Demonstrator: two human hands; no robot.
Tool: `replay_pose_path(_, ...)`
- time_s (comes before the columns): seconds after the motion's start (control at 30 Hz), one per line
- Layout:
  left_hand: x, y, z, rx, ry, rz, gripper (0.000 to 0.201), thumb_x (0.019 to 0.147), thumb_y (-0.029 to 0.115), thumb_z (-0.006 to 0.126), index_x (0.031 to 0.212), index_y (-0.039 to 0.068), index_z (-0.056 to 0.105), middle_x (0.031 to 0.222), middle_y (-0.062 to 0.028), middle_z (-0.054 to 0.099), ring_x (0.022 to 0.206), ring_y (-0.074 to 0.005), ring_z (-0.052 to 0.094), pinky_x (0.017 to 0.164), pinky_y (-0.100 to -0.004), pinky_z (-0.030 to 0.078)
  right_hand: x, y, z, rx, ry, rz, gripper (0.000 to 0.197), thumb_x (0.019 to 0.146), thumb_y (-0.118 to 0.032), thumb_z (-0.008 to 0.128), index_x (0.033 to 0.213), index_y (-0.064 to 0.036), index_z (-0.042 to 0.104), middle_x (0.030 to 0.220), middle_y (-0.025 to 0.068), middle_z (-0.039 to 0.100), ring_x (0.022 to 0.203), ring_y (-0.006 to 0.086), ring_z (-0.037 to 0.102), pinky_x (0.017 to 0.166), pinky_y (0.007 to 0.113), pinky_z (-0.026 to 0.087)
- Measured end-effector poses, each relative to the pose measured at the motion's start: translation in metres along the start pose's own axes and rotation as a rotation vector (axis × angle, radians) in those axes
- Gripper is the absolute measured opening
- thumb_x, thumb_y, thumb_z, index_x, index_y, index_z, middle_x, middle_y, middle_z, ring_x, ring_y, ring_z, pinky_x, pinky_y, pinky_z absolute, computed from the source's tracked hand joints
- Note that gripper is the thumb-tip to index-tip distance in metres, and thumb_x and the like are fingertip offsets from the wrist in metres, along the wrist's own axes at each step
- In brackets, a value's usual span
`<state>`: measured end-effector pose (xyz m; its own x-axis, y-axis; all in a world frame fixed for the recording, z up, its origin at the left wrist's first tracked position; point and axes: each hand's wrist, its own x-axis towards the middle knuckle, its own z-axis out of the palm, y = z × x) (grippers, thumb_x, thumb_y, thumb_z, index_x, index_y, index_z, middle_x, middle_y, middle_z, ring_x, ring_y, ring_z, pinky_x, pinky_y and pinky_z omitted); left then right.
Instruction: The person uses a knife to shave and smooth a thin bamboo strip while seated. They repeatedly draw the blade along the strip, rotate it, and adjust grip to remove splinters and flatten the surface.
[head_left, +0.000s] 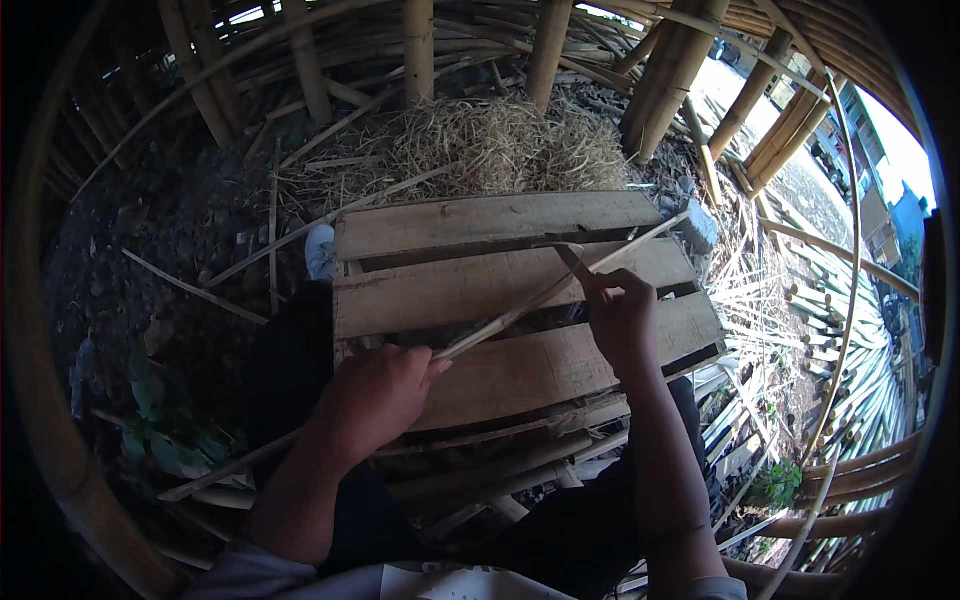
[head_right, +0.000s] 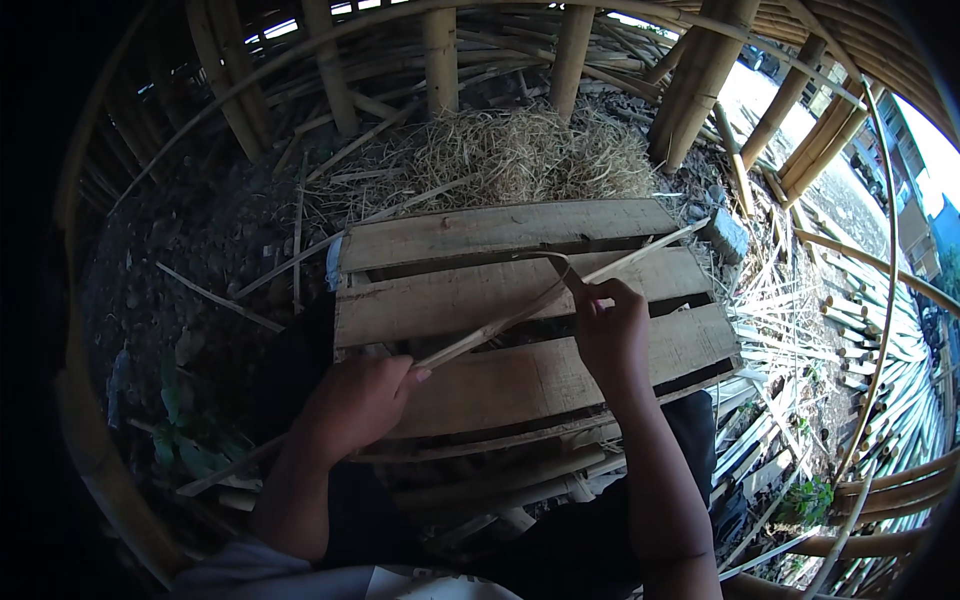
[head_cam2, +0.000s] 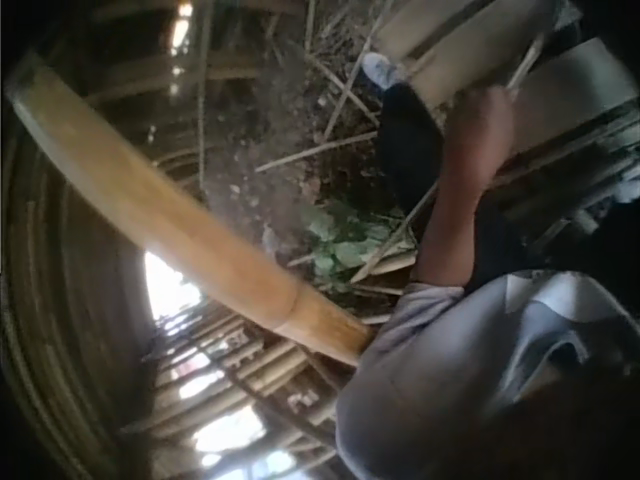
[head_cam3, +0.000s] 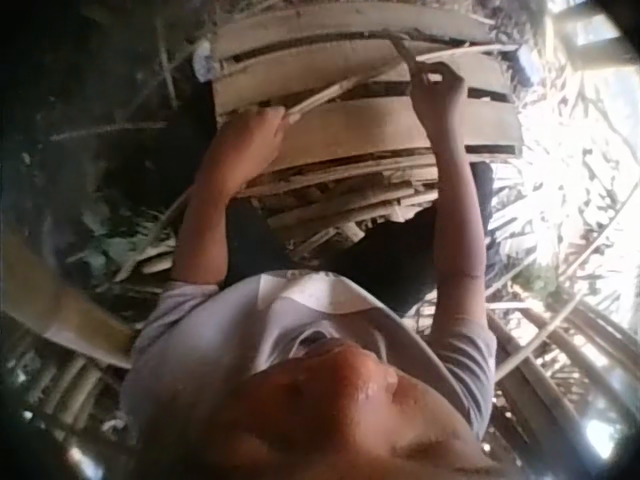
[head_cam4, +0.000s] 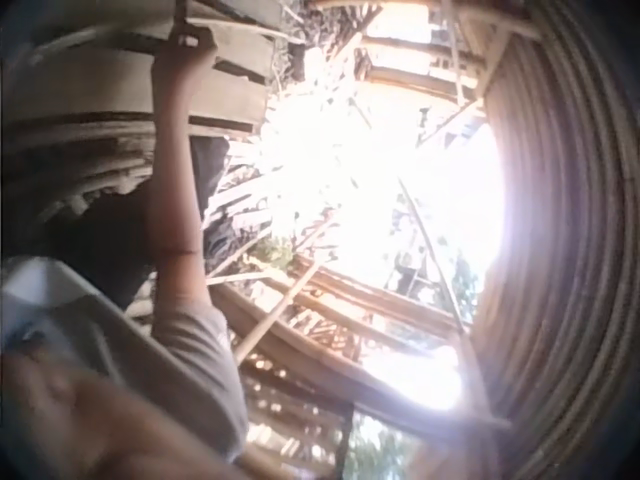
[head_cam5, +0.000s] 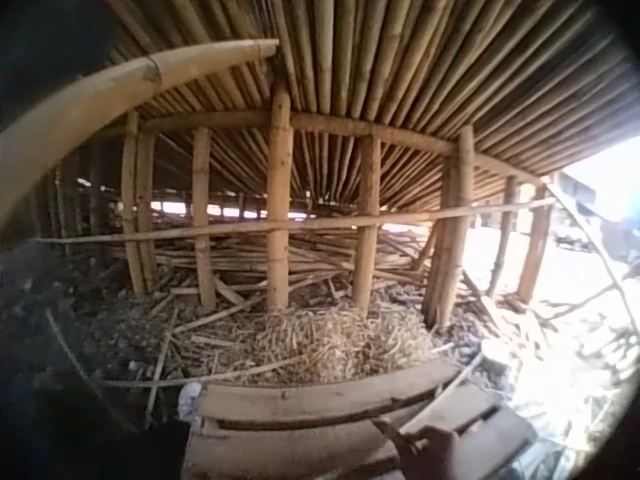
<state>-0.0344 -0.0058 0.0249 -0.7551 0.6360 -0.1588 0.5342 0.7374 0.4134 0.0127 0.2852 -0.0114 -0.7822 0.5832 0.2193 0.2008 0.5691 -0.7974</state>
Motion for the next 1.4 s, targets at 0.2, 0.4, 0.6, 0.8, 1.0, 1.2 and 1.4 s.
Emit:
replay_pose_path(0.2, -0.003, 0.000, 0.000, 0.027, 0.002, -0.019, 0.041, 0.109, 0.033, 0.050, 0.088, 0.002, 0.067, 0.079, -0.0227, 0.071, 0.079, -0.0389, 0.074, 0.071, -0.0499, 0.058, -0.011, -0.012, 0.003, 0.046, -0.161, 0.039, 0.021, 0.097, -0.016, 0.073, 0.100, 0.0049, 0.074, 0.076, 0.0130, 0.074, 0.070, 0.0099, 0.067, 0.066, 0.029, 0.054)
replay_pose_path(0.4, -0.001, 0.000, 0.010, -0.010, 0.056, 0.057, 0.041, 0.109, 0.033, 0.052, 0.087, 0.002, 0.068, 0.073, -0.0207, 0.071, 0.072, -0.0373, 0.074, 0.067, -0.0473, 0.059, -0.036, -0.024, 0.021, 0.157, -0.271, -0.093, 0.021, 0.099, -0.016, 0.073, 0.101, 0.0043, 0.074, 0.074, 0.0058, 0.069, 0.067, 0.0071, 0.062, 0.060, 0.025, 0.049)
replay_pose_path(0.6, -0.003, 0.002, 0.015, -0.002, 0.068, 0.037, 0.040, 0.108, 0.034, 0.053, 0.087, 0.003, 0.068, 0.072, -0.0194, 0.071, 0.070, -0.0365, 0.074, 0.065, -0.0467, 0.059, -0.042, -0.026, 0.023, 0.155, -0.186, -0.128, 0.028, 0.098, -0.022, 0.074, 0.100, 0.0061, 0.075, 0.069, 0.0053, 0.068, 0.063, 0.0074, 0.059, 0.059, 0.028, 0.048)
replay_pose_path(0.8, -0.004, 0.020, 0.006, -0.077, 0.069, 0.028, 0.037, 0.106, 0.031, 0.057, 0.087, 0.001, 0.065, 0.076, -0.0242, 0.068, 0.076, -0.0434, 0.070, 0.069, -0.0520, 0.056, -0.030, -0.027, 0.011, 0.002, -0.295, 0.120, 0.046, 0.096, -0.040, 0.076, 0.097, 0.0056, 0.075, 0.071, 0.0112, 0.071, 0.065, 0.0142, 0.065, 0.064, 0.032, 0.052)
replay_pose_path(1.0, -0.003, 0.011, 0.016, -0.088, 0.062, 0.104, 0.025, 0.103, 0.027, 0.061, 0.099, 0.002, 0.064, 0.080, -0.0233, 0.069, 0.078, -0.0437, 0.070, 0.070, -0.0514, 0.055, -0.026, -0.024, 0.002, 0.259, -0.380, 0.379, 0.048, 0.095, -0.047, 0.076, 0.096, 0.0014, 0.077, 0.062, -0.0013, 0.053, 0.046, 0.0058, 0.045, 0.040, 0.026, 0.032)
replay_pose_path(1.2, -0.004, 0.011, -0.010, -0.050, 0.049, 0.218, 0.039, 0.094, 0.029, 0.074, 0.120, 0.003, 0.063, 0.112, -0.0192, 0.070, 0.103, -0.0396, 0.070, 0.088, -0.0479, 0.056, -0.008, -0.005, -0.002, 0.294, -0.264, 0.371, 0.046, 0.094, -0.044, 0.077, 0.095, 0.0027, 0.077, 0.061, -0.0018, 0.051, 0.043, 0.0056, 0.041, 0.038, 0.027, 0.029)
replay_pose_path(1.4, 0.013, 0.046, -0.055, -0.005, 0.230, 0.626, 0.039, 0.094, 0.030, 0.073, 0.121, 0.004, 0.063, 0.132, -0.0137, 0.059, 0.124, -0.0348, 0.060, 0.101, -0.0462, 0.051, 0.012, 0.008, -0.012, 0.258, -0.168, 0.373, 0.044, 0.092, -0.042, 0.080, 0.082, 0.0006, 0.075, 0.053, -0.0050, 0.043, 0.040, 0.0059, 0.036, 0.037, 0.029, 0.025)
